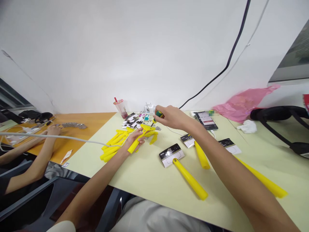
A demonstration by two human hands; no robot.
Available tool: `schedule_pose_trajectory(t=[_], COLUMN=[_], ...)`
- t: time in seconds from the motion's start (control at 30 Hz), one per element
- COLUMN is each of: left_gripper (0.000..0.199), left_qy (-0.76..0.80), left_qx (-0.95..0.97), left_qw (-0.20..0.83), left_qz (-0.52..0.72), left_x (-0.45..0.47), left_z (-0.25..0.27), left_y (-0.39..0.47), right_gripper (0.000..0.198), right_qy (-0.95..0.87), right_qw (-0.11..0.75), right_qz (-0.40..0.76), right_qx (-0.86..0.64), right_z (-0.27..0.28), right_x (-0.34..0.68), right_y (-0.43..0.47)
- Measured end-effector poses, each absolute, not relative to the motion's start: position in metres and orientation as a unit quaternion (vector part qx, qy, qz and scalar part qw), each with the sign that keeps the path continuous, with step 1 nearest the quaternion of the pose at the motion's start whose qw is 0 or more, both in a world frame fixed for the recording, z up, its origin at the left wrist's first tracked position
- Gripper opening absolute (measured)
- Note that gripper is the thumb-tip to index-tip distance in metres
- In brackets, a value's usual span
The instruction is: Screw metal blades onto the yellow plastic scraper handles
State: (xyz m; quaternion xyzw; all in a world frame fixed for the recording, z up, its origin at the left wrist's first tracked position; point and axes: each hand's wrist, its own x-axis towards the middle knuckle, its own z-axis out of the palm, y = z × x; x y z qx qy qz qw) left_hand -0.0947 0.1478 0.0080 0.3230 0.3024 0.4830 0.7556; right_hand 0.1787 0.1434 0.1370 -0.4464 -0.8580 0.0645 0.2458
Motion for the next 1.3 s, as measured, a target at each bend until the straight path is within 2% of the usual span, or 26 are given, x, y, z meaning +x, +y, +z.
schedule_pose_trajectory(t=[0.67, 1.1, 1.3], left_gripper=[0.046, 0.054, 0.059], left_qy=[0.289, 0.296, 0.31], left_qx=[0.336, 0.353, 0.369], left_qw=[0.756, 0.749, 0.736], left_qz=[0.482, 0.476, 0.476], left_x=[-0.0969, -0.0947, -0.0917], left_z=[0.0029, 0.0044, 0.0022], left_y=[0.1504, 0.1498, 0.149], right_gripper=[0.025, 0.024, 0.032], right_qy=[-0.865, -0.864, -0.86], right_qw=[0.222, 0.201, 0.181], right_qz=[0.059, 0.044, 0.008], right_qx=[-0.447, -0.459, -0.477], right_z=[0.1324, 0.1331, 0.1321], right_x=[0.1763, 0.1727, 0.1714], right_y=[0.1473, 0.1452, 0.1461])
